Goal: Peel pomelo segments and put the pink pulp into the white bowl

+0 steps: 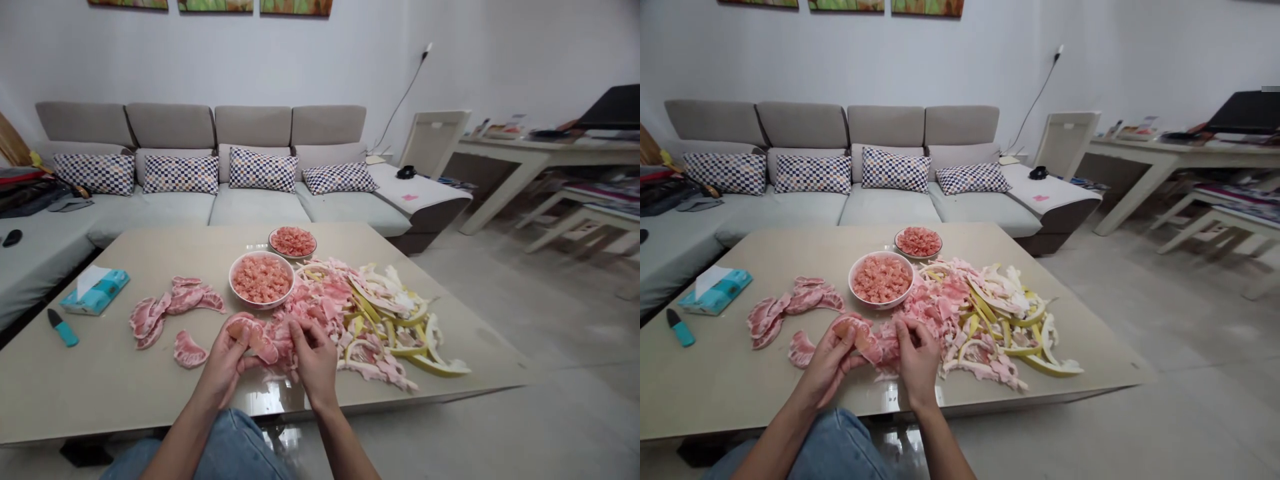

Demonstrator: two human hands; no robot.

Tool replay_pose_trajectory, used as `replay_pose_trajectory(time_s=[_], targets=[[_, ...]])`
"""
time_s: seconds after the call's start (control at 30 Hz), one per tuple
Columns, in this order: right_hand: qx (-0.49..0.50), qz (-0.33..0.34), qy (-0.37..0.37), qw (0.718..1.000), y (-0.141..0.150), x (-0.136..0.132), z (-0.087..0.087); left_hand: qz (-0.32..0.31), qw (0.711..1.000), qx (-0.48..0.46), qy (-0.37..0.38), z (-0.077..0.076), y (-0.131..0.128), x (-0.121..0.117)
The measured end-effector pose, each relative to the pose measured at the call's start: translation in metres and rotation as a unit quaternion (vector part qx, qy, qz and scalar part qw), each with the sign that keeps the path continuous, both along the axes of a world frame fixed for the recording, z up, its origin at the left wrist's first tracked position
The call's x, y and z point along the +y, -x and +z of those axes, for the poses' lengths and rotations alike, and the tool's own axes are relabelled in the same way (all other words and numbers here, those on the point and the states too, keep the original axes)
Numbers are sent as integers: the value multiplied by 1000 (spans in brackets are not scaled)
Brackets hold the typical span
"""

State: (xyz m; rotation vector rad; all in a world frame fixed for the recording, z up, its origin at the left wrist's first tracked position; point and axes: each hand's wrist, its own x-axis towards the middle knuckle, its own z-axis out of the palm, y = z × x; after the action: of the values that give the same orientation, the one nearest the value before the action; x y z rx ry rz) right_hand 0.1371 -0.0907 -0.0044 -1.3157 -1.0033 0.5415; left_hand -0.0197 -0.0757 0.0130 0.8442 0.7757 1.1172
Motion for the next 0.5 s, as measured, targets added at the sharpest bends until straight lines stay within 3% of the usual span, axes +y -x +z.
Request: replay_pose_trajectory(time_s=[0.2,0.33,0.5], targets=[[6,-76,-13,997,-21,-3,-9,66,997,-47,13,-3,7,7],[-134,-16,-31,990,-46,-5,-16,30,996,-71,43,-5,8,9],[-302,21,3,953,-64,-6,-26,-6,991,-115,67,-5,9,9]])
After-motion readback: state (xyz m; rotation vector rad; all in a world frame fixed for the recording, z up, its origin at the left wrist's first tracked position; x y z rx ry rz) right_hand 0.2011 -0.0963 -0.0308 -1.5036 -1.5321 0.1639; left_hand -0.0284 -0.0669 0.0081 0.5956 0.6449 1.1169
